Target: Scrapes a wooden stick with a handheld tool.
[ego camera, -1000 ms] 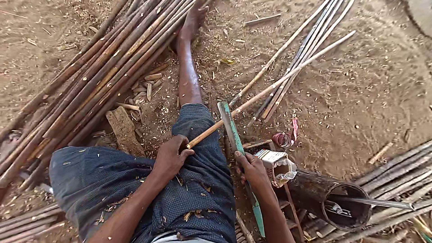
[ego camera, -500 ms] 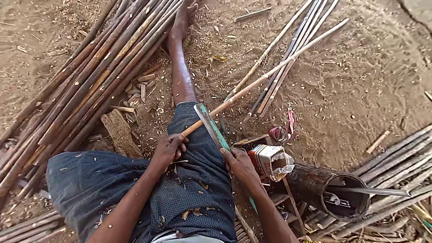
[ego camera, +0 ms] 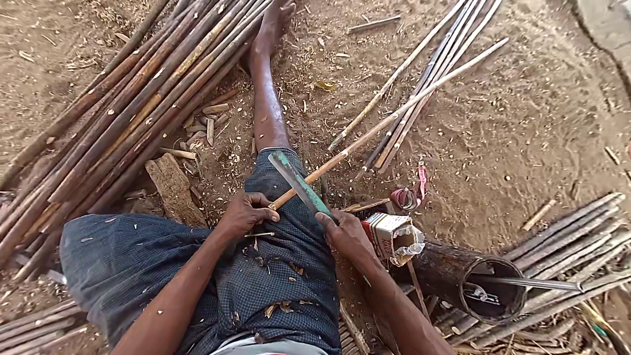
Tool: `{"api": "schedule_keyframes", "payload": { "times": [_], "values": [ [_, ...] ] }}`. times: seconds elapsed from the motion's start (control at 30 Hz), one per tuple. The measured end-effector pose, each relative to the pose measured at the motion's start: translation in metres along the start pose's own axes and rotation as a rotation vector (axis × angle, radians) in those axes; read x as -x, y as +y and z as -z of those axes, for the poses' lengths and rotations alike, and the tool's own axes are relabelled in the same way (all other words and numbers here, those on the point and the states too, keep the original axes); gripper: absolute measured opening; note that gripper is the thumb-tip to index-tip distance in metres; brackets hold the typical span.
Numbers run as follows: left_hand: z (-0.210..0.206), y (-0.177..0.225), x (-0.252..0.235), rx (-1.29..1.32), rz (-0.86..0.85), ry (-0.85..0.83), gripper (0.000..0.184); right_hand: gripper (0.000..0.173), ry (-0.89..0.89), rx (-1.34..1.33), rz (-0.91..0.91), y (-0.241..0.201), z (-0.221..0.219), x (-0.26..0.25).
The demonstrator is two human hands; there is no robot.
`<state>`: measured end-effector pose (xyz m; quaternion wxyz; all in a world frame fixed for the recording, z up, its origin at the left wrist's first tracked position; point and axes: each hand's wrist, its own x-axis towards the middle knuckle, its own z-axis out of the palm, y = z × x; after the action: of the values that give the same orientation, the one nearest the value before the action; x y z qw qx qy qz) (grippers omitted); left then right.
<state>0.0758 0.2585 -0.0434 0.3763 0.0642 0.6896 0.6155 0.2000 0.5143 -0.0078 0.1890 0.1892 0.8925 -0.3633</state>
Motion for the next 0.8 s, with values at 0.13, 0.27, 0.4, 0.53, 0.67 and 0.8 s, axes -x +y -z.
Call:
{"api": "schedule_keyframes", "payload": {
  "times": [0.13, 0.27, 0.4, 0.53, 0.67, 0.8],
  "values": [
    [0.001, -0.006, -0.004, 0.061, -0.028, -0.037, 0.011, 0.043, -0.102, 0.006, 0.013, -0.01, 0.004, 0.003],
    [-0.001, -0.005, -0.007, 0.08, -0.034, -0.04, 0.017, 0.043, -0.129, -0.053, 0.006, -0.006, 0.002, -0.001],
    [0.001, -0.007, -0.008, 0.086, -0.021, -0.057, 0.014, 0.047, -0.128, -0.156, -0.071, -0.006, 0.007, -0.005],
    [-0.005, -0.005, -0.003, -0.041, -0.086, 0.018, 0.015, 0.048, -0.105, -0.173, -0.114, -0.016, 0.004, -0.006],
    [-0.011, -0.01, 0.0, -0.029, -0.158, 0.071, 0.015, 0.046, -0.064, -0.04, -0.095, -0.019, 0.004, -0.007],
    [-0.011, -0.011, 0.001, 0.01, -0.116, 0.086, 0.016, 0.047, -0.093, 0.048, -0.037, -0.028, 0.0, 0.0]
  ]
}}
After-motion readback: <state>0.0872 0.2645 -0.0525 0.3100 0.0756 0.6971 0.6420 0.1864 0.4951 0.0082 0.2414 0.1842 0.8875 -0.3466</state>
